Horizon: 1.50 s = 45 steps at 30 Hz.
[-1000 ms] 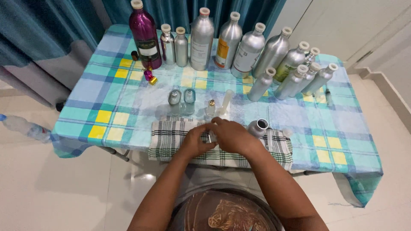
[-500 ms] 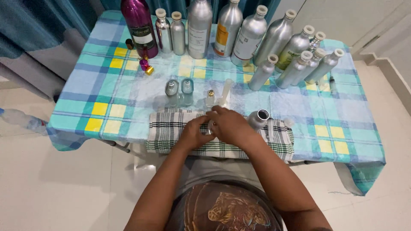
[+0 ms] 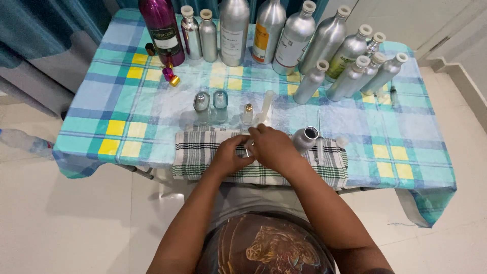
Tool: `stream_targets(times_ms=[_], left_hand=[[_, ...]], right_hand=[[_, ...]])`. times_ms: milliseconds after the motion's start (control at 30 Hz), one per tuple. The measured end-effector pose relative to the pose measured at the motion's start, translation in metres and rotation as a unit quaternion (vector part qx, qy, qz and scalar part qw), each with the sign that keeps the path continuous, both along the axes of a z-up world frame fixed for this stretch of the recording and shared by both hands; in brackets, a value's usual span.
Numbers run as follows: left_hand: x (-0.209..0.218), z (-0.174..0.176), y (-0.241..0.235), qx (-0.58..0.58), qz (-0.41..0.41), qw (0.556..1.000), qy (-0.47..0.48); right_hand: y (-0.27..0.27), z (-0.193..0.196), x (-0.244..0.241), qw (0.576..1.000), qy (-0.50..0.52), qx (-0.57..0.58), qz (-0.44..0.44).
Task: Decanting perfume from large aluminum containers into smaller glass bottles using a syringe
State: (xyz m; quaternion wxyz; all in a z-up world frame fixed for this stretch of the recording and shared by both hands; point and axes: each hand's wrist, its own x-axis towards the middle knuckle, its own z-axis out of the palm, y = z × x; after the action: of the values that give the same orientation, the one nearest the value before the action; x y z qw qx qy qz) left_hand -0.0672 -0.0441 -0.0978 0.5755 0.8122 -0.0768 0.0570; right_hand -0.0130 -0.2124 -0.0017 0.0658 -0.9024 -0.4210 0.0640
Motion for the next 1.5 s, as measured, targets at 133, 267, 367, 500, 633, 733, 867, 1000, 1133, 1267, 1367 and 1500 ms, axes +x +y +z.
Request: stream_targets(times_ms=[133, 267, 367, 500, 633, 733, 867, 1000, 1133, 1267, 1367, 1500], left_hand=[[-0.002, 0.002, 0.000, -0.028, -0.010, 1.000, -0.006], [-0.008, 0.010, -0.003, -0.029, -0.004, 0.999, -0.014], [-0.004, 0.004, -0.002, -0.026, -0.005, 1.000, 0.007], [0.000, -0.007, 0.003, -0.026, -0.013, 1.000, 0.004], [-0.007, 0.004, 0.002, -0.016, -0.005, 1.000, 0.001], [-0.008, 0.009, 0.002, -0.014, 0.004, 1.000, -0.009], [0.000, -0.002, -0.001, -0.004, 0.007, 0.999, -0.033], [-0.004, -0.001, -0.001, 0.014, 0.011, 0.998, -0.053], [-0.002, -0.001, -0.002, 0.017, 0.022, 0.999, -0.029], [-0.002, 0.001, -0.003, 0.009, 0.025, 1.000, -0.003], [-0.006, 0.001, -0.004, 0.004, 0.030, 0.999, 0.010], [-0.008, 0.012, -0.006, 0.008, 0.036, 0.999, 0.012]], right_hand=[[-0.003, 0.007, -0.011, 0.999, -0.030, -0.037, 0.005], [-0.010, 0.029, -0.021, 0.998, -0.023, -0.013, 0.065], [-0.023, 0.037, -0.027, 0.997, -0.056, 0.018, 0.046], [-0.040, 0.025, -0.025, 0.993, -0.086, 0.079, 0.029], [-0.056, 0.037, -0.037, 0.978, -0.114, 0.172, -0.025], [-0.078, 0.044, -0.045, 0.954, -0.118, 0.265, -0.069], [-0.136, 0.027, -0.043, 0.874, -0.192, 0.400, -0.200], [-0.189, -0.025, -0.029, 0.826, -0.235, 0.447, -0.249], [-0.205, -0.076, -0.025, 0.841, -0.196, 0.357, -0.356], [-0.205, -0.107, -0.021, 0.893, -0.135, 0.180, -0.390], [-0.204, -0.113, -0.024, 0.890, -0.203, 0.190, -0.361], [-0.194, -0.109, -0.034, 0.879, -0.292, 0.210, -0.313]])
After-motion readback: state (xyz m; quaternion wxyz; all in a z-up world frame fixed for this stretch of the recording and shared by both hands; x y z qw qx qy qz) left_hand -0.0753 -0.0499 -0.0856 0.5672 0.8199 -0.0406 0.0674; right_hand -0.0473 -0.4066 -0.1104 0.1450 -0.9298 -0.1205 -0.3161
